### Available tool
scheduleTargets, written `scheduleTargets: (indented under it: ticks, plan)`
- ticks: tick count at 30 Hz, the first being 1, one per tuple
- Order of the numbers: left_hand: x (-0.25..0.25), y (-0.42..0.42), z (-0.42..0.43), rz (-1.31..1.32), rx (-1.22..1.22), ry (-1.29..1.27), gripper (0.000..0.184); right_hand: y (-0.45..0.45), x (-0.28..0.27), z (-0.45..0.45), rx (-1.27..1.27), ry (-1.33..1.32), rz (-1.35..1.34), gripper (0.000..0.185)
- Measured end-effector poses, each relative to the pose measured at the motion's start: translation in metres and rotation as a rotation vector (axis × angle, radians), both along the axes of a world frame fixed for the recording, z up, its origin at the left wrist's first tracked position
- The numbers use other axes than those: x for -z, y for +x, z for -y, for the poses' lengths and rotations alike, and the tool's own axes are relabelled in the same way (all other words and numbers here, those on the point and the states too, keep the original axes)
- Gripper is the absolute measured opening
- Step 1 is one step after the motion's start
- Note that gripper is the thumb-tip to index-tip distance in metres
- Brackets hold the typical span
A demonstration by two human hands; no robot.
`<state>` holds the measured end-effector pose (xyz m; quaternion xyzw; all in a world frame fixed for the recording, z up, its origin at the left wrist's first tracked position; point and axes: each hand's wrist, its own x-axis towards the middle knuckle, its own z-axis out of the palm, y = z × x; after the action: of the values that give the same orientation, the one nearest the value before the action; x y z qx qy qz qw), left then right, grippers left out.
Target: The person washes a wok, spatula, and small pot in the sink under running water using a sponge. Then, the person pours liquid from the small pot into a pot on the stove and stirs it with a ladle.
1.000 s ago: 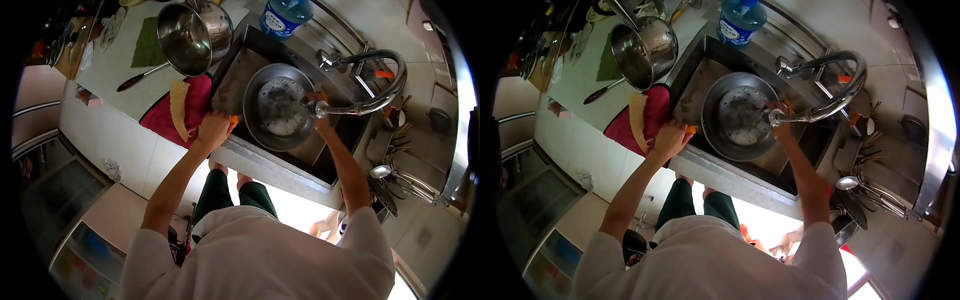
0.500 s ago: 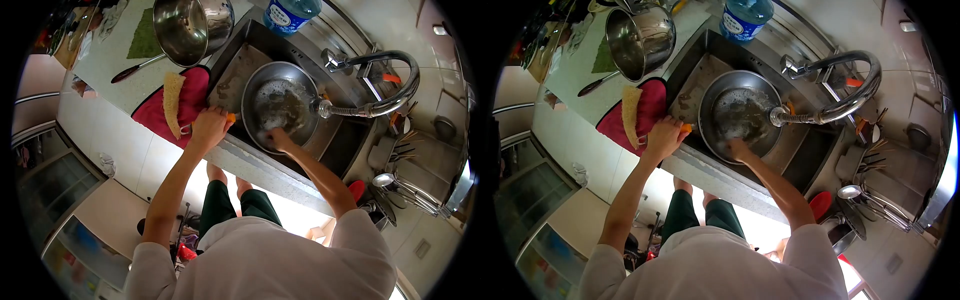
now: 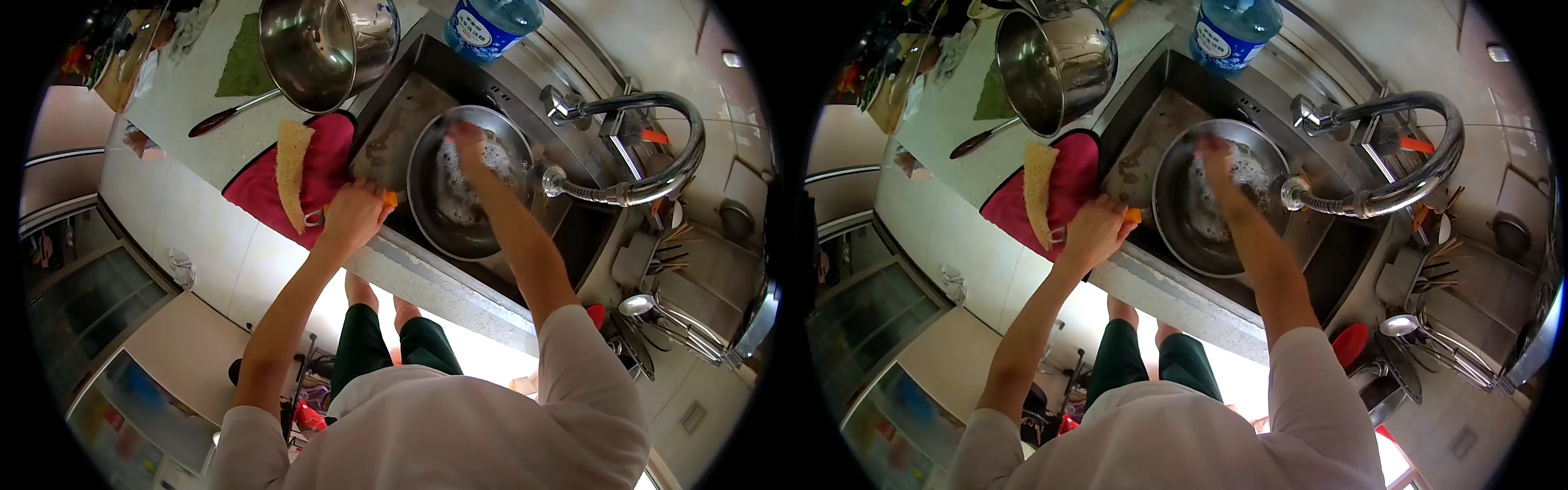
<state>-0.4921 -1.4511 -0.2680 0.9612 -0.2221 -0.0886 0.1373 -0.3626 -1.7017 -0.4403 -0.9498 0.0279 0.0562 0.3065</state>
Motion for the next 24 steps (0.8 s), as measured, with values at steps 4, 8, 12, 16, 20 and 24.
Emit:
scheduleTargets:
  ticks: [4,8,12,16,20,24]
  plan:
    - [0.0,-0.001,-0.001,0.041,0.021,-0.005,0.027,-0.101,-0.006,-0.001,-0.392,0.081,0.109,0.032]
    - [0.002,-0.001,-0.003,0.022,0.025,0.005,0.028,-0.154,-0.024,0.075,-0.521,-0.3,0.037,0.036]
    - [0.005,-0.002,-0.002,0.02,0.028,0.038,0.028,-0.187,-0.035,0.076,-0.311,0.39,-0.46,0.028]
    - [0.002,-0.002,-0.001,0.011,0.017,0.019,0.028,-0.172,-0.09,-0.02,-0.026,0.827,-0.237,0.021]
    - [0.001,0.0,-0.002,0.02,0.025,0.048,0.028,-0.128,-0.106,-0.076,-0.139,0.523,0.12,0.017]
    - [0.003,-0.001,-0.002,-0.008,-0.011,-0.016,0.028,-0.073,-0.083,-0.069,0.019,0.389,0.34,0.019]
